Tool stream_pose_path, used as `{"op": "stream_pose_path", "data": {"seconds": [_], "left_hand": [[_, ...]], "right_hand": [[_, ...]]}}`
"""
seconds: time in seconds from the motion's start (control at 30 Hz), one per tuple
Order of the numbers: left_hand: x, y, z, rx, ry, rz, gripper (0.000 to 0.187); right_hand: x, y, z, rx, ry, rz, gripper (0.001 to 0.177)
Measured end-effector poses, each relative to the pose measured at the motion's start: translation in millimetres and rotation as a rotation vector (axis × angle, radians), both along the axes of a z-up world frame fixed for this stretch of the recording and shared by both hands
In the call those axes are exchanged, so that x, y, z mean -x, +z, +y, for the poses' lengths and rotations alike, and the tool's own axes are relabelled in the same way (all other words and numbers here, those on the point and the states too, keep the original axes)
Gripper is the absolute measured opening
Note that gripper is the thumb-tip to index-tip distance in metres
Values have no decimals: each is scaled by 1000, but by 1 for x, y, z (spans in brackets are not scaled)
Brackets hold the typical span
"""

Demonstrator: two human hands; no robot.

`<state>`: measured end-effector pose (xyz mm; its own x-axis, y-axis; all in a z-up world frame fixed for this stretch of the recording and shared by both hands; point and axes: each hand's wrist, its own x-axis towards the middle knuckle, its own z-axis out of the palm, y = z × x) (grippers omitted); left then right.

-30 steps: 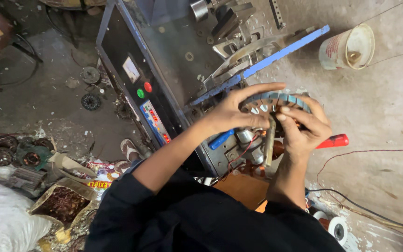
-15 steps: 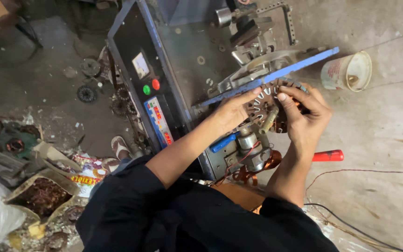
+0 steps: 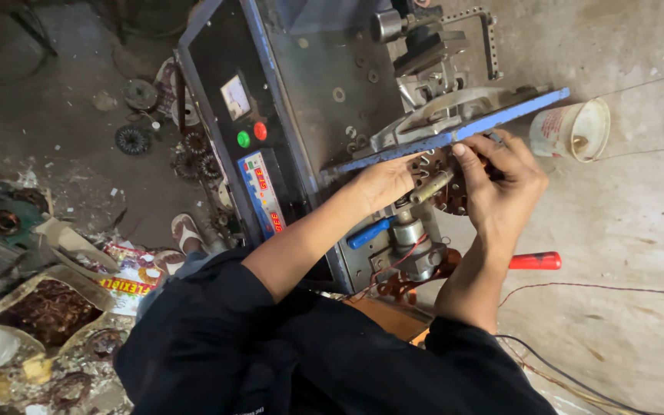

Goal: The person operates a wire-winding machine to wrap copper wire around a cylindrical core. They guide the wire with both hands, adjust the core's position, and occasionally press the machine's control buttons to manage the winding process.

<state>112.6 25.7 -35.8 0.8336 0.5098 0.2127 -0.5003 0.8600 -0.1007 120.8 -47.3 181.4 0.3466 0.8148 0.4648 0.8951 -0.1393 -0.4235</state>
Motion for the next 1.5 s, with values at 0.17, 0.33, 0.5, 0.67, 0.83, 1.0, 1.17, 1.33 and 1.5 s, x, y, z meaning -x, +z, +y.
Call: {"op": "stream_pose_path", "data": {"seconds": [0.17,0.33,0.5,0.67,0.83,1.0,1.17,1.33,1.5], "left_hand": [[-16,-16,-5,40,23,-66,33],[-25,-22,-9,58,69,-67,30],[-27,-22,-10,91,92,-67,35],[-26,-21,-11,128,70,-83,37],[-25,-20,-11,125,75,-69,42],[-12,-7,-11,-59,66,-122,51],[50,18,-9,-310,-156,349,55],[158,20,4,-833,23,600,42],[259,-14,22,-973,382,1255,26]], "right_hand": [[-2,-2,5,-13,-1,-17,22],[-2,1,6,3,-1,-27,21],[0,4,8,23,9,-75,17],[2,9,13,67,-23,-61,18],[3,15,14,101,20,-55,25],[5,19,16,108,47,-76,25],[3,17,14,119,24,-62,23],[-10,10,9,129,56,-100,15],[-25,1,2,106,114,-85,17]]}}
